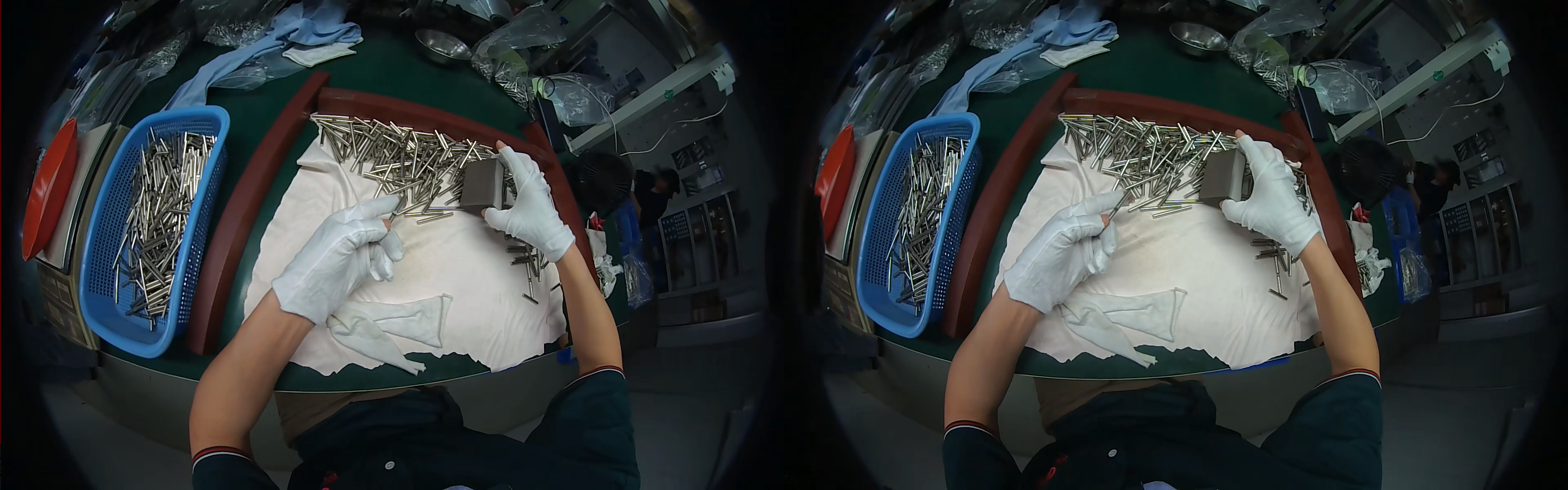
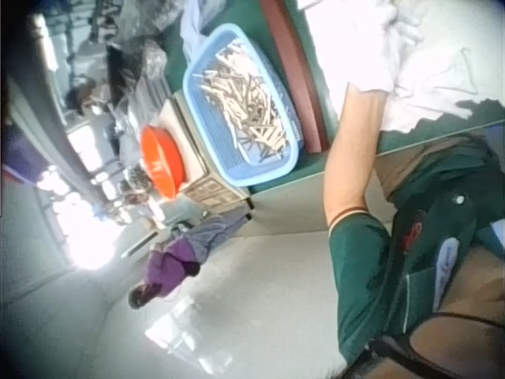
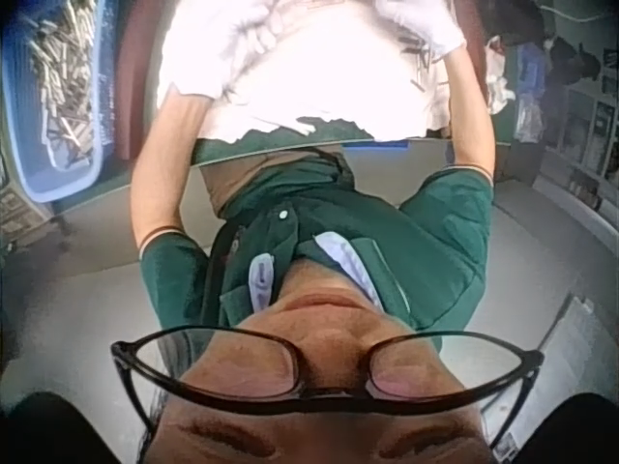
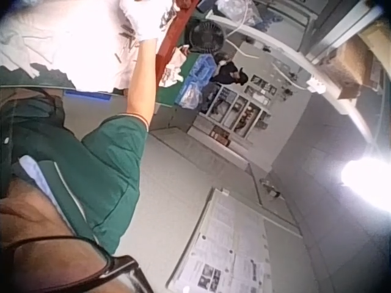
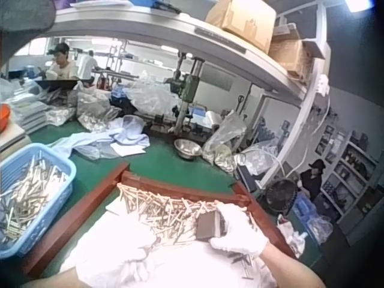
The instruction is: Polishing small metal pins using an abrasive block.
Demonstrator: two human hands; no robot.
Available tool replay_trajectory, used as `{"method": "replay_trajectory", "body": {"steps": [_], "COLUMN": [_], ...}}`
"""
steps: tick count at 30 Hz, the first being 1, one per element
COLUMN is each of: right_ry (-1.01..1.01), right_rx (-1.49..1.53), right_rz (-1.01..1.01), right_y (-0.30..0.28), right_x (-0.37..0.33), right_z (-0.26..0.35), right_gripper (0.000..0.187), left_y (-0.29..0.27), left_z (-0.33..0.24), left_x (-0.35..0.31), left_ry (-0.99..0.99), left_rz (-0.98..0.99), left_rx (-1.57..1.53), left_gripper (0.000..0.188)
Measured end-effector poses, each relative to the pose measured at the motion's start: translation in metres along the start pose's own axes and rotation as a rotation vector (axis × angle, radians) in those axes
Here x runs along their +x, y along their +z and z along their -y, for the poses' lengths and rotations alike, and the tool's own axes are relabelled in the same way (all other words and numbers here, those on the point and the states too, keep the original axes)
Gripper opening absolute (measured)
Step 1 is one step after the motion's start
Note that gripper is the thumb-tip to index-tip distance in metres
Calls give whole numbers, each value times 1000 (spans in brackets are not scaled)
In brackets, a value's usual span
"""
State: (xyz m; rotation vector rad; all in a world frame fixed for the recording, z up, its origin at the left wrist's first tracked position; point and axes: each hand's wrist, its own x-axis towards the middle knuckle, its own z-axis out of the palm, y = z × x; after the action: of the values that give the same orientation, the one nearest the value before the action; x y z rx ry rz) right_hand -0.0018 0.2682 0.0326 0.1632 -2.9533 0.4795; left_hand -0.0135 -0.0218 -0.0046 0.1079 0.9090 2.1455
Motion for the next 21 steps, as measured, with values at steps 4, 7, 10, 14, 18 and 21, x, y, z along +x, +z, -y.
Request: {"method": "replay_trajectory", "body": {"steps": [4, 7, 10, 14, 18, 21], "right_ry": [-74, -59, -49, 11, 4, -58], "right_rx": [-272, -362, -397, -372, -306, -309], "right_rz": [37, 97, 131, 146, 188, 148], "right_y": [-4, -9, -12, -13, -19, -18], "right_x": [-1, -4, -9, -13, -13, -11], "right_z": [-9, -6, -2, -6, -10, -5], "right_gripper": [86, 85, 89, 93, 91, 88], "left_y": [-2, -2, -3, 5, 7, 6], "left_z": [1, 1, 1, -1, -3, -2], "left_x": [1, 2, 1, 0, -1, 0], "left_ry": [-9, 6, 13, 3, -1, -4], "left_rz": [2, -22, 5, -57, -69, -80], "left_rx": [-3, 13, 23, 15, 68, 78], "left_gripper": [46, 46, 45, 45, 45, 44]}}
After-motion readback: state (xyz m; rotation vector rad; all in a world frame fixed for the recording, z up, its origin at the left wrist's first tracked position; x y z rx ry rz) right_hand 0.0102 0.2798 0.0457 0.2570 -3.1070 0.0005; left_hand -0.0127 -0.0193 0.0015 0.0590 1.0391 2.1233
